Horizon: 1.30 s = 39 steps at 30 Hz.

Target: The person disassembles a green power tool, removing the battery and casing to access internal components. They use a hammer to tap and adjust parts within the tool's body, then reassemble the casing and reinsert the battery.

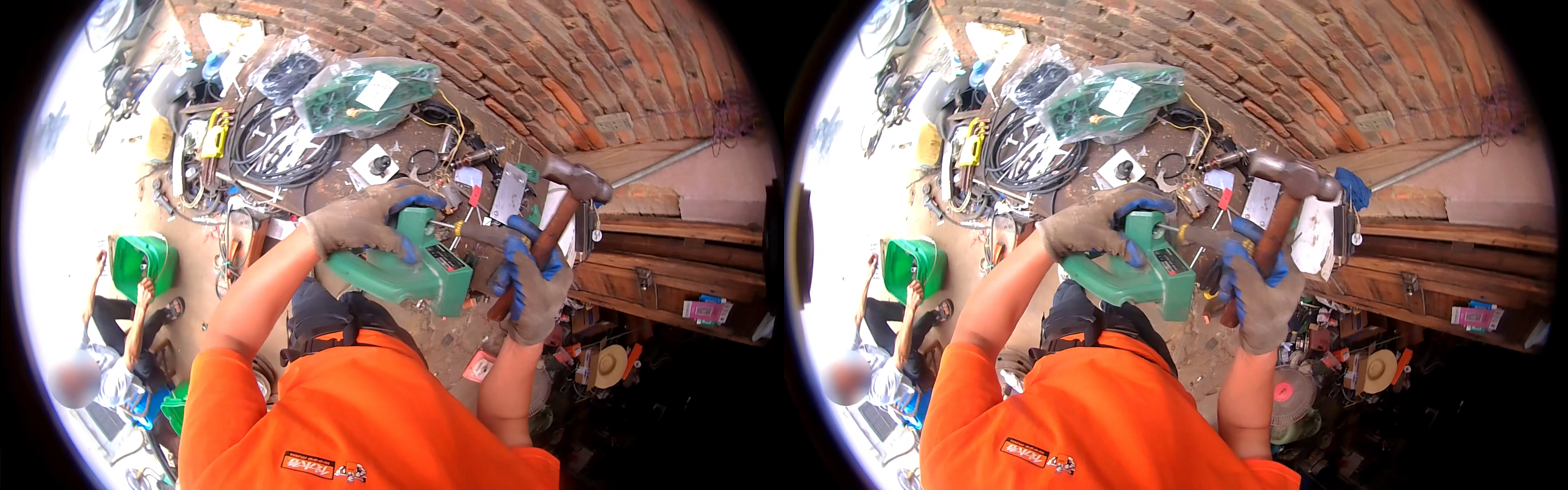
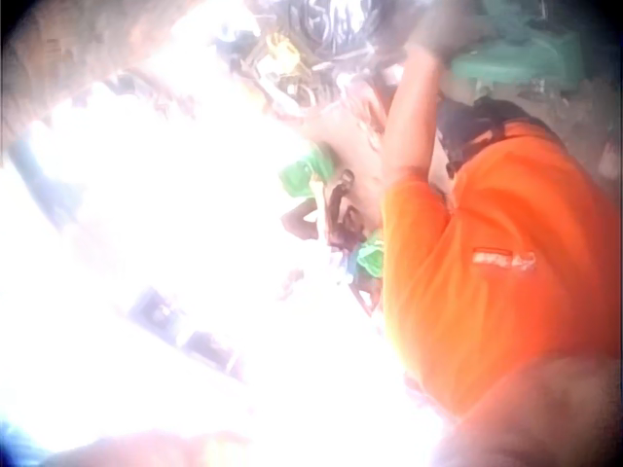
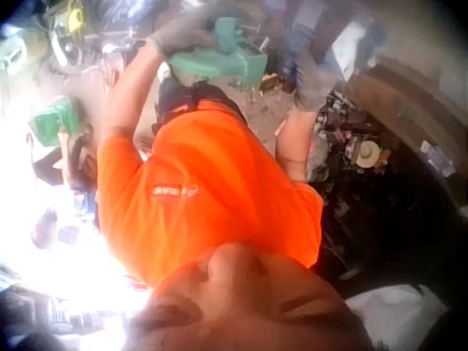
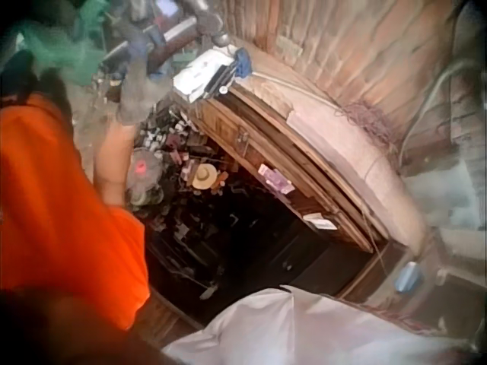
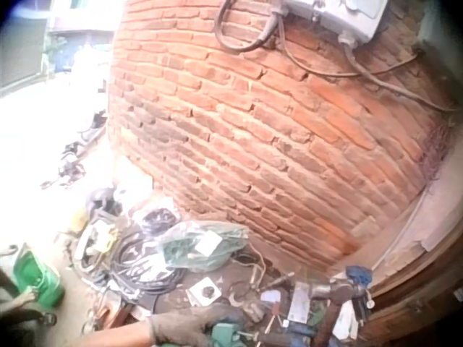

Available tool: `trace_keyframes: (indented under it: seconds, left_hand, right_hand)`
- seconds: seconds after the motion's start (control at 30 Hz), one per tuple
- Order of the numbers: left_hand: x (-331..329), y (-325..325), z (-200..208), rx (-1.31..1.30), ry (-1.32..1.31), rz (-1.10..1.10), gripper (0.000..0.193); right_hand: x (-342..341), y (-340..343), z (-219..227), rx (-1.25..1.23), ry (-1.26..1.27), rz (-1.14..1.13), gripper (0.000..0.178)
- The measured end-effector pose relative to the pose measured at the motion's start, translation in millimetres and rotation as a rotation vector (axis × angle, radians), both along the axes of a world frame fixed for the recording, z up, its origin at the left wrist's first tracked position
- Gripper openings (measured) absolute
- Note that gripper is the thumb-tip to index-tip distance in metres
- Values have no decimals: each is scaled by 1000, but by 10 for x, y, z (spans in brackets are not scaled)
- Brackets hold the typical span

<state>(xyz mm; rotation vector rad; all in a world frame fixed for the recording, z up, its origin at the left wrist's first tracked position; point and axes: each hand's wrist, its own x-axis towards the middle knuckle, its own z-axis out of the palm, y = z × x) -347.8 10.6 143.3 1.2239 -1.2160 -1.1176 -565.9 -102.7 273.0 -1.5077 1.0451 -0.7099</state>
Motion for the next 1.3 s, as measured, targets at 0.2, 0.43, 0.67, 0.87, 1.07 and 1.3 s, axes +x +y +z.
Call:
trace_keyframes:
  seconds: [0.2, 0.43, 0.67, 0.87, 1.07, 1.3]
  left_hand:
    - [-61, 40, 23, 74, -42, 133, 94]
    - [-135, 23, -99, 32, -83, 275, 104]
    - [-142, 1, -121, 65, -80, 236, 102]
    - [-117, -2, -13, 62, -189, 233, 96]
    - [-205, -139, -5, -118, -453, 205, 58]
    - [-309, -284, 60, -77, -484, 179, 35]
  right_hand:
    - [-58, -38, 64, 40, -40, -1, 40]
    - [-77, -66, 18, 38, -16, -4, 39]
    - [-90, -99, -4, 37, -36, 4, 35]
    - [-64, -101, 7, 41, -18, -19, 34]
    - [-64, -128, -1, 49, -21, -23, 34]
    - [-120, -163, 21, 62, -5, -27, 36]
